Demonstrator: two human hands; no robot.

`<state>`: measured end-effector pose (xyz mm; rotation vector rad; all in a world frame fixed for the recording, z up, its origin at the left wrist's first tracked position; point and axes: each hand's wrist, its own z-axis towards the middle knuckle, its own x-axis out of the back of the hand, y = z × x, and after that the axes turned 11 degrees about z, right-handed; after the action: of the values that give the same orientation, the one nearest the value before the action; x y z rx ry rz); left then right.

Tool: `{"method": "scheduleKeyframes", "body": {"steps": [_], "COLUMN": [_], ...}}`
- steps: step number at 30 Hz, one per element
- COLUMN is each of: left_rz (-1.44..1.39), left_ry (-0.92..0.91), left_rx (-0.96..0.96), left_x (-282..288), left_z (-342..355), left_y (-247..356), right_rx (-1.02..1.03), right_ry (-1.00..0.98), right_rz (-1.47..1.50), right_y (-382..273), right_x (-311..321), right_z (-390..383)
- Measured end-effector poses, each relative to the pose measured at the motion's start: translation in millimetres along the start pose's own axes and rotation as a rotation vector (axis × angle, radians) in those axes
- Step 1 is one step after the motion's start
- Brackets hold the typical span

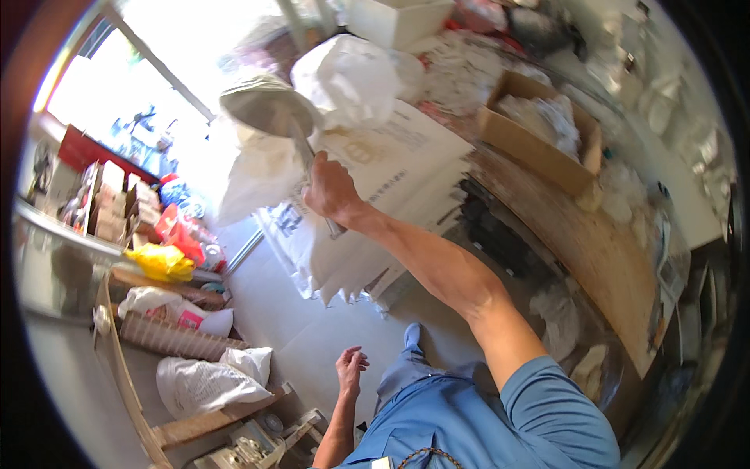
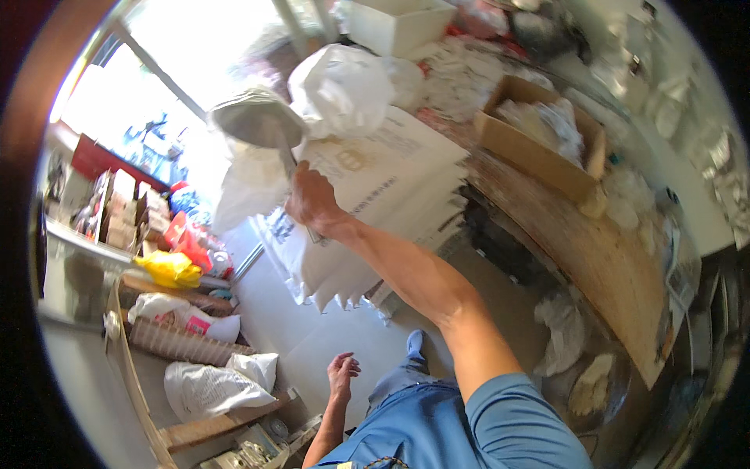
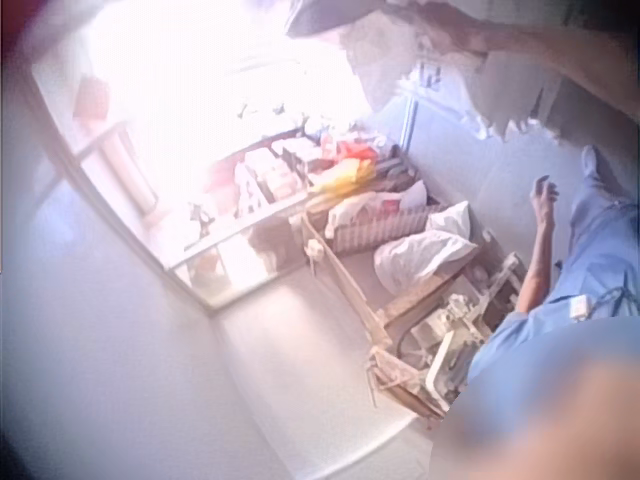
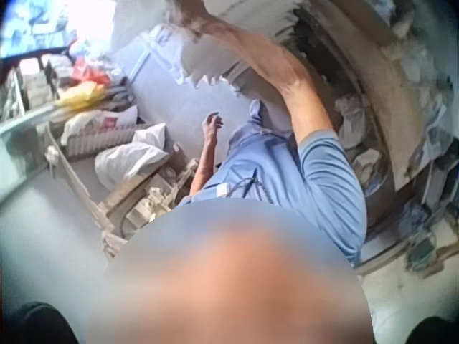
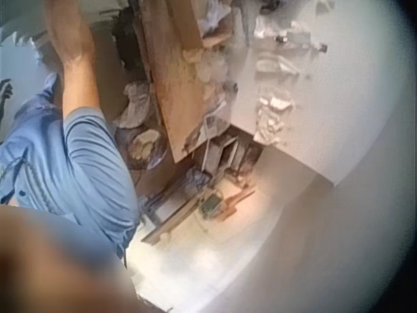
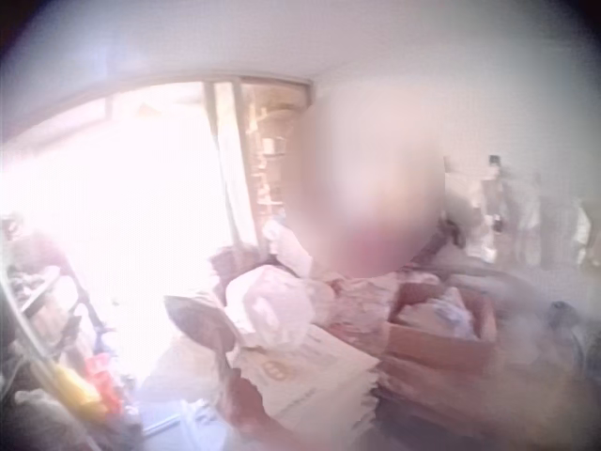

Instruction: The person weighs noodles on a digital scale, then moves to a large metal bowl. They add flour and water to the noodles and begin mixing the ingredients by hand to form a dough.

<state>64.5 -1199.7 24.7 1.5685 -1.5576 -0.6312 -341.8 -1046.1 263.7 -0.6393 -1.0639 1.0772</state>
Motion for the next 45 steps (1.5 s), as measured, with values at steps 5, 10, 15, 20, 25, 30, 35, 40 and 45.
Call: {"method": "scheduleKeyframes", "body": {"steps": [5, 10, 15, 20, 25, 30, 35, 40, 45], "left_rz": [0.244, 0.184, 0.491, 0.59, 0.672, 0.798, 0.916, 0.745, 0.779], "left_ry": [-0.147, 0.038, -0.077, -0.193, -0.223, -0.19, -0.412, -0.97, -1.454], "left_rx": [-0.473, -0.62, -0.92, -1.055, -1.127, -1.18, -1.293, -1.172, -1.564], "left_x": [47, 31, -211, -383, -455, -445, -437, -673, -895], "left_z": [115, 288, 294, 217, 158, 94, 4, -127, -298], "left_y": [101, 338, 416, 400, 335, 251, 203, 121, -3], "right_rx": [-0.001, -0.128, -0.459, -0.473, -0.269, -0.301, -0.534, -0.981, -1.227], "right_ry": [-0.013, 0.171, 0.518, 1.079, 1.33, 1.354, 0.857, 1.441, 2.312], "right_rz": [0.275, 0.705, 0.787, 1.031, 1.375, 1.329, 0.707, 0.435, 0.429], "right_y": [31, 14, 54, 139, 280, 328, 306, 296, 286], "right_x": [97, 218, 298, 369, 506, 576, 508, 399, 318], "right_z": [-114, -257, -381, -469, -517, -577, -716, -961, -1175]}}
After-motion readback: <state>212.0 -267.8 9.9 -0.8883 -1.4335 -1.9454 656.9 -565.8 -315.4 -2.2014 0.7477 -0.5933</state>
